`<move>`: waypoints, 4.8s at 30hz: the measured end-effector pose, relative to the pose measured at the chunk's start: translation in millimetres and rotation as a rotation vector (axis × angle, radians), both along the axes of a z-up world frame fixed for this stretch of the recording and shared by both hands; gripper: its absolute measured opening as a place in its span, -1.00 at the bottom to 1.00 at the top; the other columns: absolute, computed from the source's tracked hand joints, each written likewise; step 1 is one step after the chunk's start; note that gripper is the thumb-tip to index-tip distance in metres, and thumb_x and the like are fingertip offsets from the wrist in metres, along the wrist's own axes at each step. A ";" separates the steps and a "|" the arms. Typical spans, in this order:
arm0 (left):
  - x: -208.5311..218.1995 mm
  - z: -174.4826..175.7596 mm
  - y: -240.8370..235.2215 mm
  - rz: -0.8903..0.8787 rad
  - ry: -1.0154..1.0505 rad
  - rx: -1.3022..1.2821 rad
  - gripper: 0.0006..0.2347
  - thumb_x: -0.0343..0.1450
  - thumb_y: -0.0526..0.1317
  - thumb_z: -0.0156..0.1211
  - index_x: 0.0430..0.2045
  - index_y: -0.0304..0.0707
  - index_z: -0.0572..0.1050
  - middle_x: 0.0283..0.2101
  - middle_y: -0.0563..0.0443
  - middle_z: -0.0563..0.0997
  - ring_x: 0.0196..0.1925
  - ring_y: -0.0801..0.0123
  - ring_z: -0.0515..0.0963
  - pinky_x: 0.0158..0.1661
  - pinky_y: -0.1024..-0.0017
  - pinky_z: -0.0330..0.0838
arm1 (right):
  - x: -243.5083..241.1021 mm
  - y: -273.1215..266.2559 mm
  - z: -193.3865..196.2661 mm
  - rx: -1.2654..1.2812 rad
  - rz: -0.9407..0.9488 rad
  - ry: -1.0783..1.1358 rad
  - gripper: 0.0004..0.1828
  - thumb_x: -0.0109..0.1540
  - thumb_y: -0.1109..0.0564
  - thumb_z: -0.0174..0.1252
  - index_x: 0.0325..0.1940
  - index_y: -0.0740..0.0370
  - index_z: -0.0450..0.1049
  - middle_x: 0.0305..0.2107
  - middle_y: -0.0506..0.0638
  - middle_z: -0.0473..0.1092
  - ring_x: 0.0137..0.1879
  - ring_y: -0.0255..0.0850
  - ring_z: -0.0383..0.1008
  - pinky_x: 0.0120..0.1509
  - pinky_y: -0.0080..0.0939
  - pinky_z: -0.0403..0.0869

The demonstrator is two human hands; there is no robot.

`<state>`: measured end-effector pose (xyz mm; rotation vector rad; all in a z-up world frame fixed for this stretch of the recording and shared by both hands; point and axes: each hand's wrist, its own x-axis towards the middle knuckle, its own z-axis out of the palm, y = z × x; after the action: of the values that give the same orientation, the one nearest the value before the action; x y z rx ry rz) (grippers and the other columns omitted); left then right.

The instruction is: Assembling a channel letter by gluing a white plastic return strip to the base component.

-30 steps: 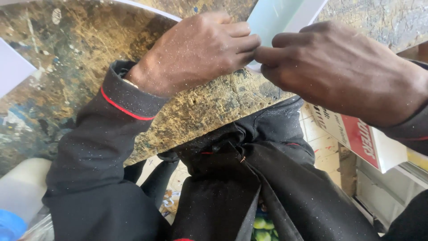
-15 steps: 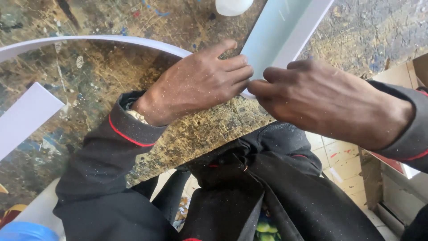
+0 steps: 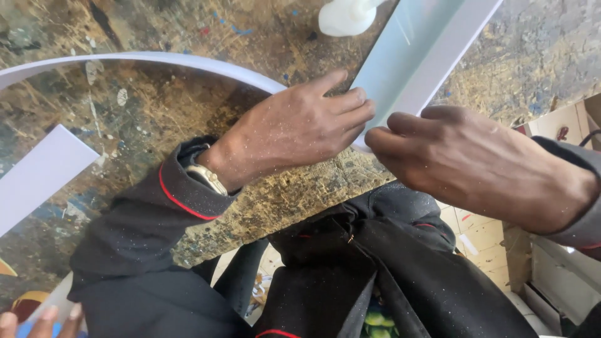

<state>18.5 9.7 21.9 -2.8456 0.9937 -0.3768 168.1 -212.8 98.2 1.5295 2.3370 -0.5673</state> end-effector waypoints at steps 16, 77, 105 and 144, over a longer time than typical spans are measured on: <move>0.5 -2.4 0.7 -0.011 0.113 -0.075 -0.90 0.60 -0.26 0.40 -0.04 -0.02 0.66 -0.01 0.21 0.53 0.05 0.41 0.51 0.12 0.34 0.54 | 4.4 -20.5 -15.6 0.571 -0.936 0.436 -0.58 0.52 0.04 0.49 0.25 0.36 0.48 -0.10 0.11 0.51 -0.22 -0.12 0.60 -0.23 -0.12 0.71; 3.0 20.4 -102.9 0.318 0.101 0.014 -0.88 0.68 -0.37 0.16 -0.23 -0.16 0.56 -0.15 -0.02 0.52 0.05 0.16 0.61 0.32 0.14 0.71 | 34.2 -34.1 -46.2 0.241 -1.015 0.827 -0.49 0.64 0.06 0.07 0.66 0.28 0.40 -0.69 0.09 0.49 -0.61 -0.06 0.57 -0.41 0.08 0.35; 0.1 -3.1 -100.9 0.309 0.035 -0.185 -0.81 0.54 -0.46 0.12 -0.29 -0.11 0.65 -0.28 0.01 0.54 -0.21 0.14 0.50 -0.19 0.25 0.38 | 24.5 75.4 -50.6 0.611 -0.753 0.245 -0.10 0.21 -0.31 0.69 0.44 0.13 0.46 0.07 0.13 0.49 0.03 0.16 0.59 -0.31 0.22 0.55; 20.3 30.8 -111.7 0.344 0.360 -0.264 -0.80 0.65 -0.51 -0.01 -0.29 -0.34 0.56 -0.13 -0.20 0.65 0.08 0.00 0.68 0.39 -0.03 0.67 | -14.0 -130.9 -82.6 0.532 -1.472 1.132 -0.72 0.46 0.02 0.33 0.20 0.17 0.53 0.10 -0.02 0.64 0.13 -0.20 0.71 0.21 -0.24 0.60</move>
<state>38.8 -102.0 52.7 -3.3217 0.5010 0.0450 154.1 -343.8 15.5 3.8705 1.2587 -1.4229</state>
